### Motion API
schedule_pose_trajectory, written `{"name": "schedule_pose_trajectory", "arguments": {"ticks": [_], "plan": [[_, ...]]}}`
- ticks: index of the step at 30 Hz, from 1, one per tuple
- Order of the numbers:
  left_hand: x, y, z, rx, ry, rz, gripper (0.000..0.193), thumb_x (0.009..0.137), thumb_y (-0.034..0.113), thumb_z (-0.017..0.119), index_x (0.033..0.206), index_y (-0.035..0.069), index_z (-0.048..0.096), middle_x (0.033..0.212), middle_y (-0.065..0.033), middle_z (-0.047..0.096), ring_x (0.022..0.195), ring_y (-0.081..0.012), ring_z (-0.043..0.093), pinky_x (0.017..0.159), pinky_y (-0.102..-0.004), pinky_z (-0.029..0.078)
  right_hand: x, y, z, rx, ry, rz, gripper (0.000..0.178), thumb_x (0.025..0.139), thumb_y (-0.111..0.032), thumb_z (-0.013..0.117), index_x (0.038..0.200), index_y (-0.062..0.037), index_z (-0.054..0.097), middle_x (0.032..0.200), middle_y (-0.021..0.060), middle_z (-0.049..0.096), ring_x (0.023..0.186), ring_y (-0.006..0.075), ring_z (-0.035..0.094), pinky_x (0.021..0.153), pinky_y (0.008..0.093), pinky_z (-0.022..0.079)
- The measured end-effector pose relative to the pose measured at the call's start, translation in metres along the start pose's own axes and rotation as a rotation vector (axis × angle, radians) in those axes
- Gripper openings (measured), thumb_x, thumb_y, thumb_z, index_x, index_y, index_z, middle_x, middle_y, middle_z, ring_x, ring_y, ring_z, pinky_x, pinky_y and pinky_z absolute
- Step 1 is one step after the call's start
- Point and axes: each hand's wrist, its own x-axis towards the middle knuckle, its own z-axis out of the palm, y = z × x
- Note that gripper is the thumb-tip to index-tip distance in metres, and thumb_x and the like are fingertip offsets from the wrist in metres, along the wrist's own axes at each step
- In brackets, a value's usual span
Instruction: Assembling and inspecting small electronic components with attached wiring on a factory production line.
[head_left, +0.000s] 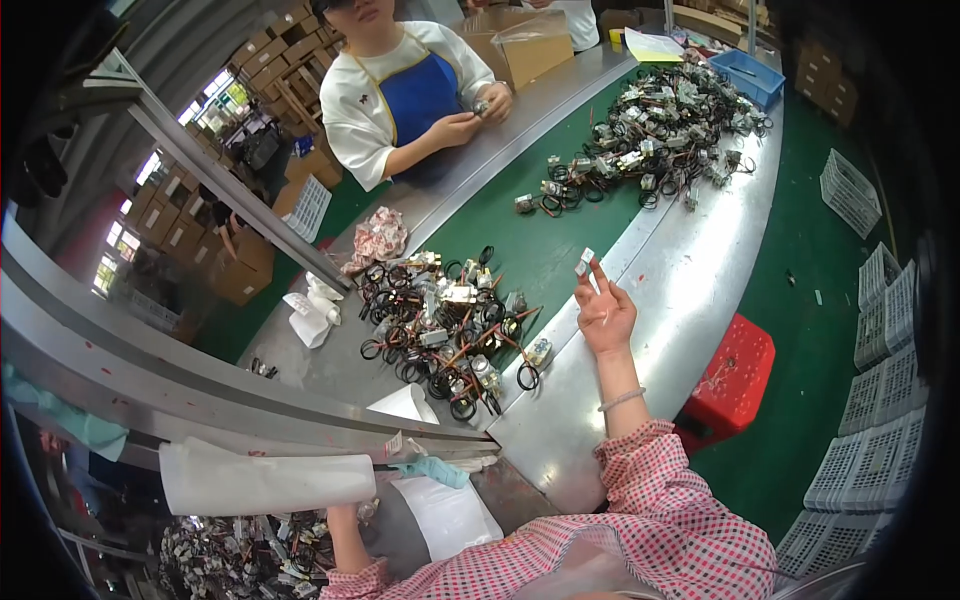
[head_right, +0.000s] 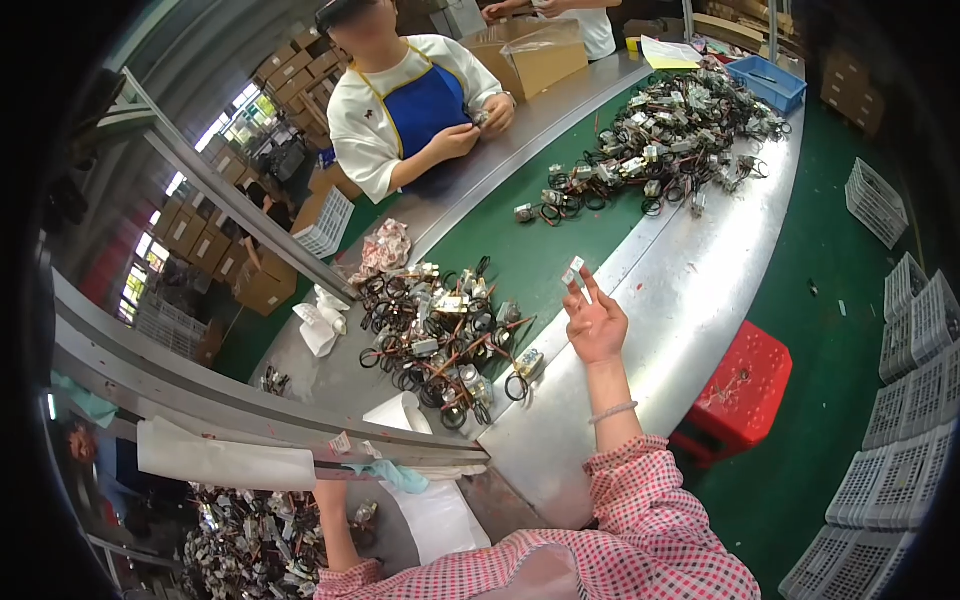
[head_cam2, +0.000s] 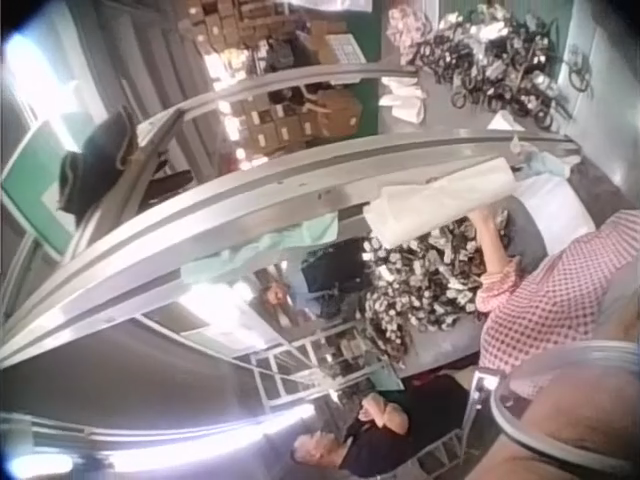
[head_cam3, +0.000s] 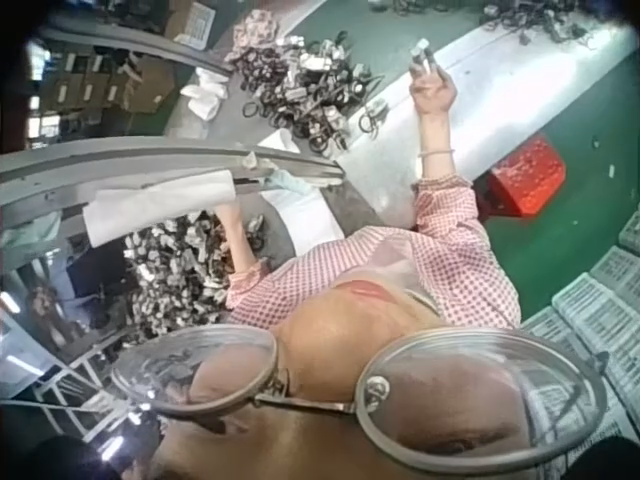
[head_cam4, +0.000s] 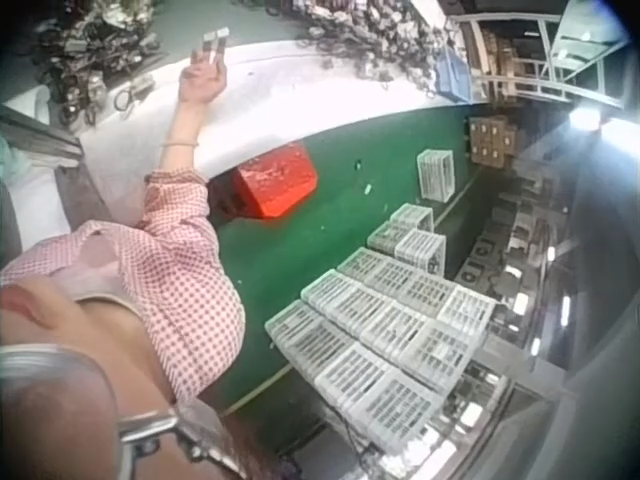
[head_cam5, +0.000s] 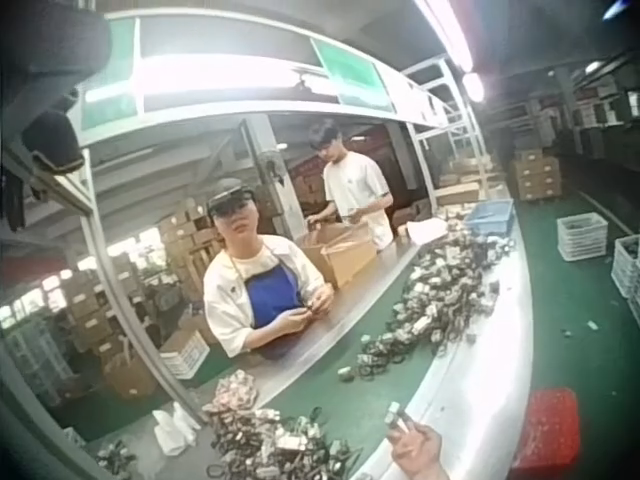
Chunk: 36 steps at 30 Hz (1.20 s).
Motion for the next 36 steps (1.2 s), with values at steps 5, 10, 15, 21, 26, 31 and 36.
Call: {"name": "schedule_pose_trajectory", "arguments": {"ticks": [5, 10, 15, 21, 26, 31, 36], "plan": [[-0.003, 0.020, 0.004, 0.103, 0.070, 0.102, 0.023, 0.079, 0.017, 0.055, 0.098, 0.005, 0.060, 0.097, -0.0108, 0.060, 0.089, -0.0264, 0.057, 0.079, -0.0372, 0.045, -0.002, -0.005, -0.004, -0.042, 0.027, -0.007, 0.047, 0.084, -0.014, 0.046, 0.130, -0.0102, 0.035, 0.119, 0.0105, 0.046, 0.086, 0.0177, 0.046, 0.050, 0.0173, 0.048], [-0.007, 0.017, -0.009, 0.049, 0.126, 0.313, 0.019, 0.078, 0.016, 0.056, 0.094, 0.005, 0.060, 0.091, -0.0104, 0.061, 0.085, -0.0253, 0.058, 0.077, -0.0371, 0.045, 0.003, 0.004, -0.001, -0.028, 0.007, -0.012, 0.047, 0.085, -0.012, 0.047, 0.130, -0.0104, 0.036, 0.120, 0.0103, 0.046, 0.085, 0.0168, 0.047, 0.050, 0.0163, 0.048], [-0.006, 0.047, -0.016, 0.201, 0.018, 0.111, 0.017, 0.078, 0.015, 0.057, 0.092, 0.006, 0.060, 0.089, -0.0101, 0.060, 0.082, -0.0265, 0.057, 0.075, -0.0376, 0.045, 0.003, 0.003, -0.007, -0.010, -0.041, -0.028, 0.049, 0.086, -0.009, 0.048, 0.133, -0.0114, 0.033, 0.121, 0.0112, 0.044, 0.088, 0.0172, 0.048, 0.048, 0.0157, 0.049], [-0.010, 0.062, -0.020, 0.041, 0.016, -0.007, 0.017, 0.081, 0.014, 0.056, 0.094, 0.004, 0.059, 0.090, -0.0092, 0.060, 0.086, -0.0244, 0.056, 0.078, -0.0377, 0.044, 0.003, 0.006, -0.004, 0.029, -0.020, -0.042, 0.054, 0.083, -0.002, 0.046, 0.134, -0.0101, 0.031, 0.122, 0.0144, 0.043, 0.086, 0.0176, 0.047, 0.047, 0.0176, 0.050], [-0.009, 0.041, -0.005, -0.071, 0.100, 0.028, 0.017, 0.080, 0.010, 0.055, 0.095, 0.002, 0.058, 0.086, -0.0090, 0.059, 0.081, -0.0217, 0.057, 0.074, -0.0347, 0.046, 0.003, 0.005, -0.005, 0.044, -0.051, -0.034, 0.053, 0.084, -0.001, 0.043, 0.134, -0.0095, 0.030, 0.123, 0.0149, 0.042, 0.086, 0.0179, 0.046, 0.047, 0.0175, 0.050], [-0.008, 0.018, 0.008, -0.220, 0.068, -0.015, 0.017, 0.081, 0.009, 0.054, 0.096, 0.000, 0.056, 0.087, -0.0093, 0.059, 0.079, -0.0205, 0.058, 0.071, -0.0323, 0.047, 0.003, 0.005, -0.008, 0.061, -0.048, -0.035, 0.051, 0.085, 0.000, 0.042, 0.133, -0.0088, 0.031, 0.123, 0.0144, 0.042, 0.085, 0.0183, 0.046, 0.046, 0.0173, 0.049], [-0.008, 0.024, 0.004, -0.186, 0.064, -0.002, 0.015, 0.081, 0.010, 0.054, 0.093, 0.001, 0.055, 0.085, -0.0092, 0.058, 0.078, -0.0205, 0.057, 0.070, -0.0330, 0.047, 0.004, 0.005, -0.006, 0.038, -0.031, -0.028, 0.050, 0.085, 0.001, 0.041, 0.133, -0.0089, 0.031, 0.122, 0.0138, 0.043, 0.086, 0.0181, 0.047, 0.047, 0.0170, 0.049]]}}
